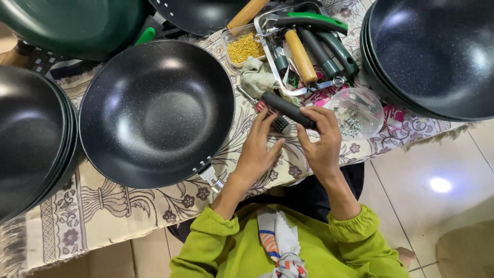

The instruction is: Attaching metal brackets and plastic handles to pans using screws and a screwdriver.

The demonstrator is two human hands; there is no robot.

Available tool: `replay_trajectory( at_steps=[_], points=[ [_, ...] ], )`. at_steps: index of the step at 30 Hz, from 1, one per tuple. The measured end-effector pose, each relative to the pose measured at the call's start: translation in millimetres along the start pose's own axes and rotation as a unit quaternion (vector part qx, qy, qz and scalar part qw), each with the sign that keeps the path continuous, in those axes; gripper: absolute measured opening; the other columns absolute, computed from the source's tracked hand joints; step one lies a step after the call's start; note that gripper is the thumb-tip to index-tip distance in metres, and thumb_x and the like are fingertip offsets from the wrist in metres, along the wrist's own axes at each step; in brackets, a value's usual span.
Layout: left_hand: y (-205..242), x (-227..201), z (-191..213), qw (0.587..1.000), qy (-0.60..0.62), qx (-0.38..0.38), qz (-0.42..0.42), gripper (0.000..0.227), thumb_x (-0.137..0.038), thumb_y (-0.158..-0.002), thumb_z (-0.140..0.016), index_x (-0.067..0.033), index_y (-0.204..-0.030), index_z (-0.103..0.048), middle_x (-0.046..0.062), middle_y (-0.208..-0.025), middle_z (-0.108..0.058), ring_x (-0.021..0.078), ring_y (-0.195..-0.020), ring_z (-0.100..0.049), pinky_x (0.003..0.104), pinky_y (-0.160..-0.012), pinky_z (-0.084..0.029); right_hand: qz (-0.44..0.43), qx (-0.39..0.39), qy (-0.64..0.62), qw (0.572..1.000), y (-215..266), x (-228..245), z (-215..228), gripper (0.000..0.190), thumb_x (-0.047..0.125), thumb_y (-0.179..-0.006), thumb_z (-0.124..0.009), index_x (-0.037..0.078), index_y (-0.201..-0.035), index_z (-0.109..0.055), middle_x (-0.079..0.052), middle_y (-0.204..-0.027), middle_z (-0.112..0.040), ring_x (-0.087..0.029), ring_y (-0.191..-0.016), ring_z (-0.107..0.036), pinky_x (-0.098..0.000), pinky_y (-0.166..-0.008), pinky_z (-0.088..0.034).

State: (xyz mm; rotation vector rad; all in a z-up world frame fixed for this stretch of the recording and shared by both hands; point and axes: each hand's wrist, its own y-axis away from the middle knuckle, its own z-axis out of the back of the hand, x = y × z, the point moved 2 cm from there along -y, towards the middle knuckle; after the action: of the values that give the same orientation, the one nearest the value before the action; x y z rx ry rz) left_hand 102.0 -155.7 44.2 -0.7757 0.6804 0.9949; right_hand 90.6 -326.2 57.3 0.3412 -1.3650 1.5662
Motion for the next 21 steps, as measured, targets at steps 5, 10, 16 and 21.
replay_trajectory(
  at_steps=[5, 10, 16, 21],
  points=[
    [4, 28, -10, 0.99, 0.101, -0.098, 0.031, 0.055, -0.036, -0.099, -0.064, -0.0066, -0.144, -0.051, 0.019, -0.137, -0.054, 0.0365, -0.13, -0.056, 0.049, -0.107, -0.048, -0.047, -0.02, -0.122, 0.991, 5, 1, 2, 0.034, -0.003, -0.095, -0.073, -0.004, -0.128, -0.064, -0.018, -0.127, -0.059, -0.03, -0.118, -0.066, -0.0324, -0.093, -0.06],
    [5, 62, -17, 0.91, 0.357, -0.173, 0.117, 0.034, -0.021, -0.1, -0.07, -0.0094, -0.131, -0.061, 0.005, -0.109, -0.071, 0.0169, -0.1, -0.072, 0.031, -0.087, -0.059, -0.119, -0.011, -0.256, 0.959, 9, 11, -7, 0.036, -0.01, -0.094, -0.069, -0.008, -0.128, -0.058, -0.021, -0.132, -0.059, -0.025, -0.114, -0.068, -0.034, -0.094, -0.062],
    [4, 72, -15, 0.846, 0.478, -0.169, 0.164, 0.034, -0.019, -0.099, -0.07, -0.0139, -0.132, -0.064, 0.005, -0.107, -0.074, 0.0197, -0.098, -0.075, 0.032, -0.09, -0.061, -0.137, 0.01, -0.256, 0.957, 25, -15, -12, 0.028, -0.012, -0.091, -0.07, -0.002, -0.115, -0.059, -0.018, -0.132, -0.061, -0.021, -0.119, -0.065, -0.0271, -0.097, -0.057],
    [0, 55, -10, 0.841, 0.503, -0.159, 0.115, 0.052, -0.017, -0.101, -0.067, -0.0165, -0.15, -0.052, 0.002, -0.12, -0.068, 0.0121, -0.102, -0.071, 0.026, -0.094, -0.061, -0.138, 0.012, -0.222, 0.965, 29, -19, -12, 0.028, -0.016, -0.087, -0.071, -0.001, -0.108, -0.061, -0.016, -0.13, -0.062, -0.019, -0.118, -0.065, -0.0257, -0.096, -0.056]
  ],
)
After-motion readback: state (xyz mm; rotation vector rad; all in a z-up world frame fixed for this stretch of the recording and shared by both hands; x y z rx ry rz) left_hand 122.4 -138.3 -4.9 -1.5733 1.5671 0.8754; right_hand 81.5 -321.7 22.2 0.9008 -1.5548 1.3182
